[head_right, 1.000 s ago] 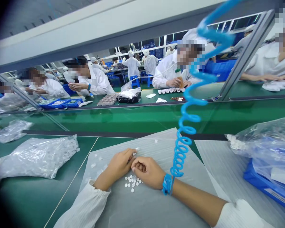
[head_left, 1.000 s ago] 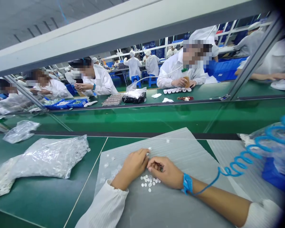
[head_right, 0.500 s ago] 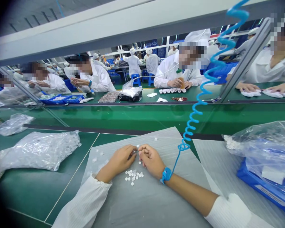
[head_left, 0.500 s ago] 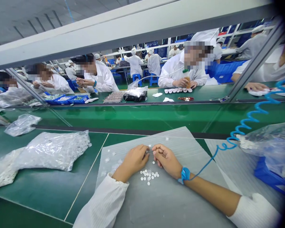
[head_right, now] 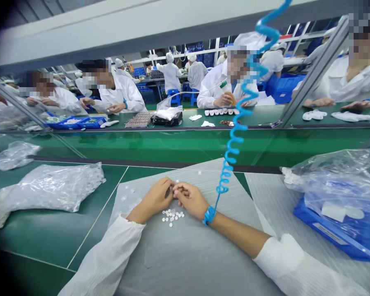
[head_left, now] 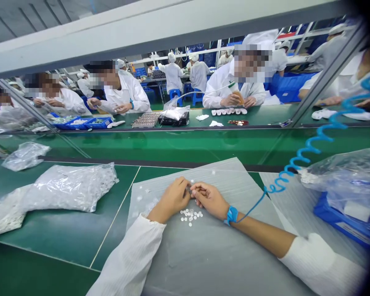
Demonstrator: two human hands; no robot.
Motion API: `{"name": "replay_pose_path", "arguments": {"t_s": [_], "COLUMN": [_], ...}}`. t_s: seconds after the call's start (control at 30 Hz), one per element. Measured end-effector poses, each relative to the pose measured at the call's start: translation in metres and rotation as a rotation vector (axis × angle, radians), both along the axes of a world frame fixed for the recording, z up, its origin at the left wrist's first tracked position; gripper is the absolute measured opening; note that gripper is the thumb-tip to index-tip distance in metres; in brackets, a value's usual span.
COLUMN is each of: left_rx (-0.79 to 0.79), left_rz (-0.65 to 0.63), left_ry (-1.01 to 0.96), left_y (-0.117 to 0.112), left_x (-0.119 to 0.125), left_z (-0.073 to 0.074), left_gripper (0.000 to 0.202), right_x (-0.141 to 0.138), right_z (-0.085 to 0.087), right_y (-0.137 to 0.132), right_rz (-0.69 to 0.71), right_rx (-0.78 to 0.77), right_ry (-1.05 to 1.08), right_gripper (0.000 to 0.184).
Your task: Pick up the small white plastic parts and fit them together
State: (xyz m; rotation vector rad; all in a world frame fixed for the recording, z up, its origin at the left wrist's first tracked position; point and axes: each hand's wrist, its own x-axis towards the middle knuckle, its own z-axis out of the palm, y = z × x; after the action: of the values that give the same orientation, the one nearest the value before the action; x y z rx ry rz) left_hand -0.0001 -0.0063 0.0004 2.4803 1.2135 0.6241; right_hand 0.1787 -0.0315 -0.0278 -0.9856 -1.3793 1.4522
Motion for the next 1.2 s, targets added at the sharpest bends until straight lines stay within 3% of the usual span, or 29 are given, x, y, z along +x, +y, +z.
{"name": "replay_pose_path", "arguments": {"t_s": [0.2,0.4,0.77,1.0,1.2], "left_rx": [-0.012,0.02,0.093,0.108,0.108], "left_rz": [0.0,0.001,0.005,0.023,0.0], "left_ry": [-0.061,-0.078,-0.166,-0.174,-0.143], "left_y": [0.002,0.004,0.002,0.0,0.0], "left_x": [0.0,-0.003,-0.002,-0.003,-0.003], "left_z": [-0.001,-0.001,0.004,0.013,0.011], "left_gripper": [0.011,0.022,0.02,0.021,0.022], "right_x": [0.0,0.0,0.001,0.004,0.003], "right_z": [0.001,0.0,0.001,0.006,0.007], "right_y": [0.0,0.001,0.002,0.003,0.003], "right_rz": [0.011,-0.047,-0.12,-0.239,-0.222], "right_rx": [0.015,0.008,-0.029,-0.014,-0.028], "right_ry": [-0.01,-0.006,-0.003,0.081,0.091], "right_gripper": [0.035,0.035,0.035,0.038,0.039]}}
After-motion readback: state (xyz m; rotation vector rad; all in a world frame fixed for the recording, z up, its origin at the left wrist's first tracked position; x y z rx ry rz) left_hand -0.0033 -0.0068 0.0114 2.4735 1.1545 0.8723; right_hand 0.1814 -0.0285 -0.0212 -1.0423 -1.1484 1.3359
